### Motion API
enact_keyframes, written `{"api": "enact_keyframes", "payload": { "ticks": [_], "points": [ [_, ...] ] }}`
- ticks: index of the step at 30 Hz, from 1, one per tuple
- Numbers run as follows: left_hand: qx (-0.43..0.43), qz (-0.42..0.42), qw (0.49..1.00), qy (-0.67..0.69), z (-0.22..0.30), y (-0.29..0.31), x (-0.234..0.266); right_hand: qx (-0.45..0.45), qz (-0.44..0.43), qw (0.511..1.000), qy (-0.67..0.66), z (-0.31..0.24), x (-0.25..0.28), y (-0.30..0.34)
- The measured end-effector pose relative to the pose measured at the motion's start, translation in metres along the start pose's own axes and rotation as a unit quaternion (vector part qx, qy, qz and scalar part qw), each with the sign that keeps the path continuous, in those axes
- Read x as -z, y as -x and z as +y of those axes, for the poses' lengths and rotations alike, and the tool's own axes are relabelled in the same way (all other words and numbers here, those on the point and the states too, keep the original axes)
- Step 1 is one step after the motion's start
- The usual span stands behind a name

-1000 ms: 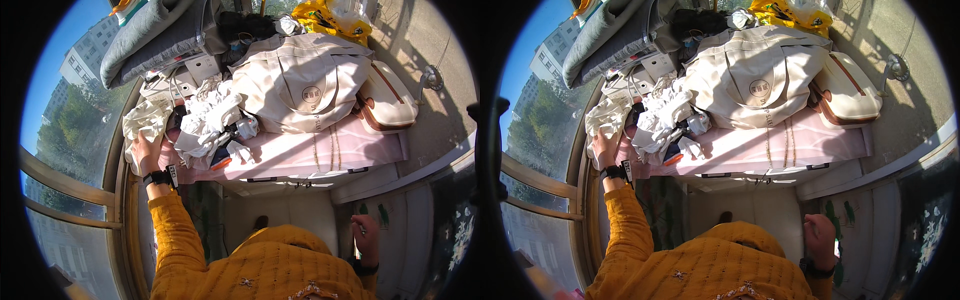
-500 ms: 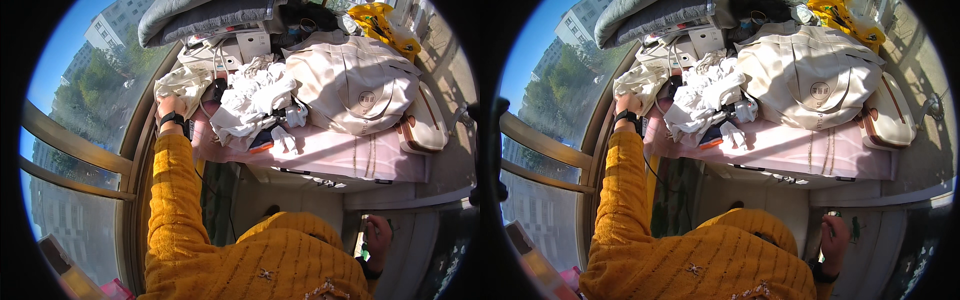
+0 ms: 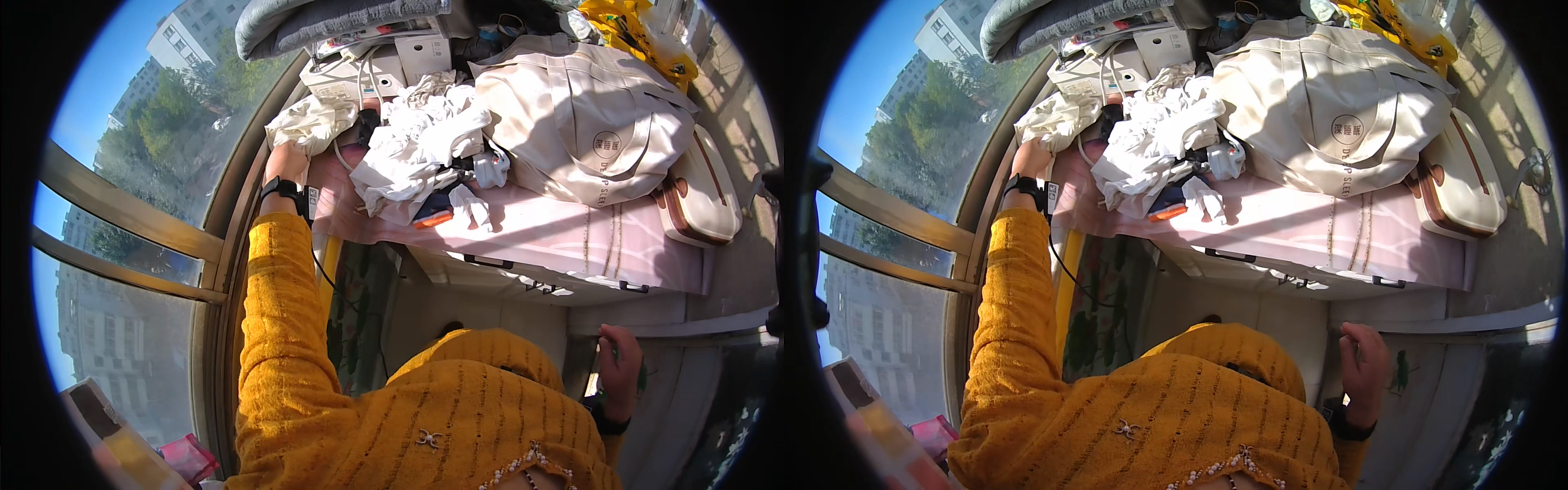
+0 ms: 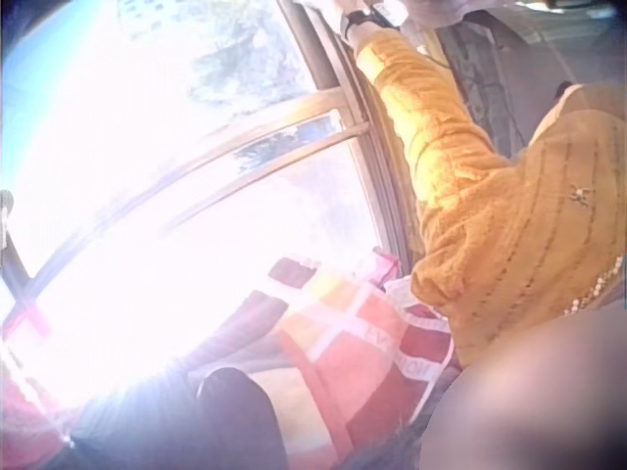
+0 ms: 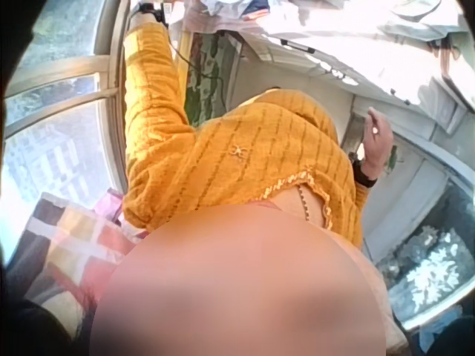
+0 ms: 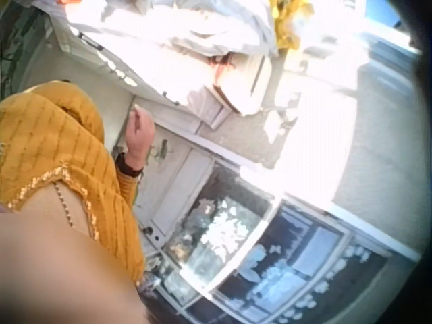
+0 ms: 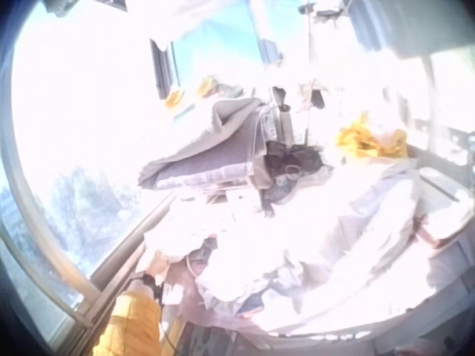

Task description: The person hangs a blue shirt on a hanger and places it on a clothes rack. They then pick up a white cloth, walk to the balcony, and place it on a pile of laundry. Finally, they place a pair of shoes on the balcony ledge.

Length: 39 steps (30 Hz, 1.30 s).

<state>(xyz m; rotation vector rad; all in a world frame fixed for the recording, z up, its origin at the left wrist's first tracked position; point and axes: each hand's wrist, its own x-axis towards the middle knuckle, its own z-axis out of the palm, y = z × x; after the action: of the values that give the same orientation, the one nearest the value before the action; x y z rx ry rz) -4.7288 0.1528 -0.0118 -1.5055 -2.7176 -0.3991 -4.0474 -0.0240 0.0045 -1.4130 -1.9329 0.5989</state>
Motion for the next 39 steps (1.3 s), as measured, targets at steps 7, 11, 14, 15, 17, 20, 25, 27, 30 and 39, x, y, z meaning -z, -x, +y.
{"api": "enact_keyframes", "payload": {
  "ticks": [7,11,14,15,17,20,25,27,30,39],
  "points": [
    [0.081,0.065,0.929,0.354,-0.039,0.036,0.075,-0.022,0.003,1.000,0.007,0.021,0.016,0.015],
    [0.078,0.195,0.967,0.142,-0.042,0.080,0.094,-0.029,0.001,0.999,-0.025,0.033,0.011,0.019],
    [0.079,0.165,0.970,0.162,-0.026,0.109,0.094,-0.025,-0.023,0.999,-0.022,0.038,0.004,0.017],
    [0.076,0.155,0.965,0.198,-0.019,0.119,0.093,-0.023,-0.033,0.999,-0.020,0.039,0.003,0.015],
    [0.055,0.142,0.955,0.256,-0.001,0.144,0.088,-0.010,-0.038,0.999,-0.012,0.040,0.002,0.011],
    [0.020,0.139,0.838,0.527,0.039,0.183,0.071,-0.006,-0.047,0.999,-0.015,0.039,0.004,0.003],
    [-0.017,0.023,0.749,0.662,0.115,0.239,0.057,0.012,-0.072,0.997,-0.029,0.034,0.006,-0.004],
    [-0.076,-0.034,0.751,0.655,0.152,0.254,0.052,0.008,-0.075,0.996,-0.039,0.034,0.009,-0.004],
    [-0.374,-0.016,0.842,0.388,0.200,0.265,0.052,0.008,-0.018,1.000,-0.022,0.038,0.016,0.004],
    [-0.615,-0.168,0.695,0.333,0.347,0.320,-0.014,0.004,0.233,0.956,0.177,0.028,0.068,0.080]
  ]
}}
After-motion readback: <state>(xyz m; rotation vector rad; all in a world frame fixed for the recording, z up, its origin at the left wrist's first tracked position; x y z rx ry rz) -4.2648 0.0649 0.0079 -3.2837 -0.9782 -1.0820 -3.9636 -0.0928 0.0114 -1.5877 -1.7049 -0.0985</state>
